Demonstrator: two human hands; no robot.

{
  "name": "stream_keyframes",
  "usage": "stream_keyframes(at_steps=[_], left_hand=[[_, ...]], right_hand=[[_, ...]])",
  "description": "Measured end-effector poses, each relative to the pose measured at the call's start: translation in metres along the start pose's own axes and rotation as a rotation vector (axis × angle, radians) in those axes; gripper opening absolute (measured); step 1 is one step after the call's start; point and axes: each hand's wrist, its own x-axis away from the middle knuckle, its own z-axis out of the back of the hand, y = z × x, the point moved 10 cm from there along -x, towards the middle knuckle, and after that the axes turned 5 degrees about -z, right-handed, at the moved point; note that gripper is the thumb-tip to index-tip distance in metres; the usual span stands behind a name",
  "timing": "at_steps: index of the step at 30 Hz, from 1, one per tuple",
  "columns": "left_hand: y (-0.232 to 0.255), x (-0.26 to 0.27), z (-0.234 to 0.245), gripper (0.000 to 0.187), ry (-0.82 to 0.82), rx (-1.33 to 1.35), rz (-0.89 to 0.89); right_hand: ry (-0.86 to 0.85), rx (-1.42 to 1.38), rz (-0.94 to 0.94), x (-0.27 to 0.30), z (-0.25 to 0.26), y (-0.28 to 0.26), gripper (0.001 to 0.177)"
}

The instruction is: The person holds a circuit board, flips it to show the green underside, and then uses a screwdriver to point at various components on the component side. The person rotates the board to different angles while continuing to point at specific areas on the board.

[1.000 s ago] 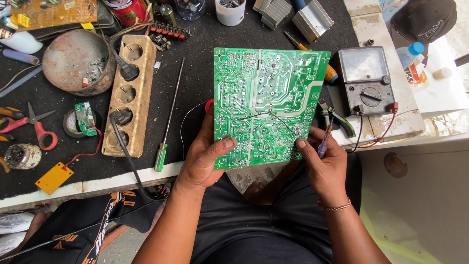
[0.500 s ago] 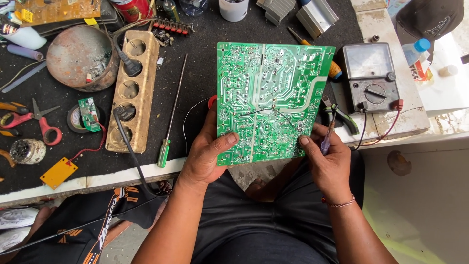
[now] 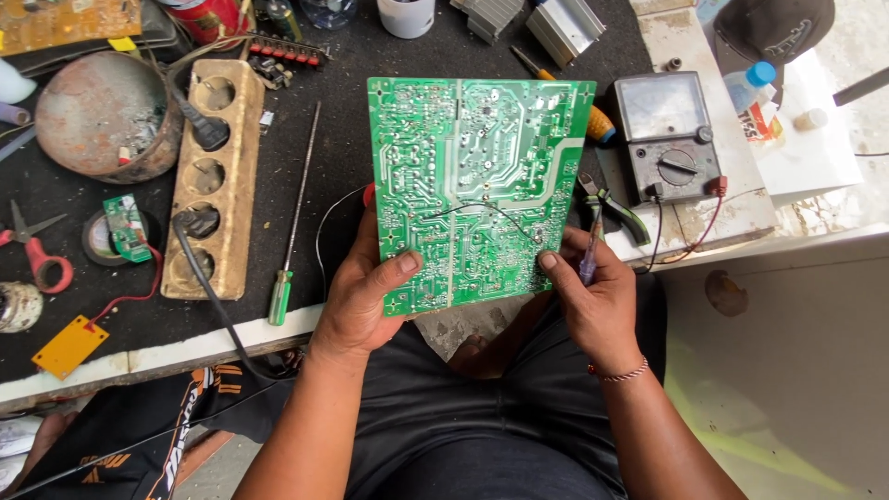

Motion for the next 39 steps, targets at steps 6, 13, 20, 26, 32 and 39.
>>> stream_keyframes(at_steps=[6,13,20,26,32,39], left_hand=[[0.002,-0.001,0.000,0.090,0.015,-0.039,0.002],[0.000,0.000,0.004,0.089,0.031,-0.046,-0.011],[0.003,-0.002,-0.003,0.087,0.028,-0.059,-0.008],[0.004,-0.003,-0.004,0.087,0.010,-0.082,-0.050],[0.025,0.002,-0.022,0.099,-0.076,-0.200,-0.230],[0.109,0.041,-0.129,0.076,-0.391,-0.948,-0.608]], right_hand=[[0.000,0.006,0.004,0.000,-0.003,-0.005,0.033],[-0.011,0.007,-0.003,0.001,-0.007,-0.012,0.033],[-0.005,0.011,-0.006,0.001,-0.009,-0.028,0.031],[-0.017,0.009,-0.012,-0.002,-0.006,-0.033,0.036],[-0.010,0.014,0.003,0.003,0.007,-0.039,0.035],[-0.011,-0.772,-0.305,0.014,0.031,-0.036,0.050]])
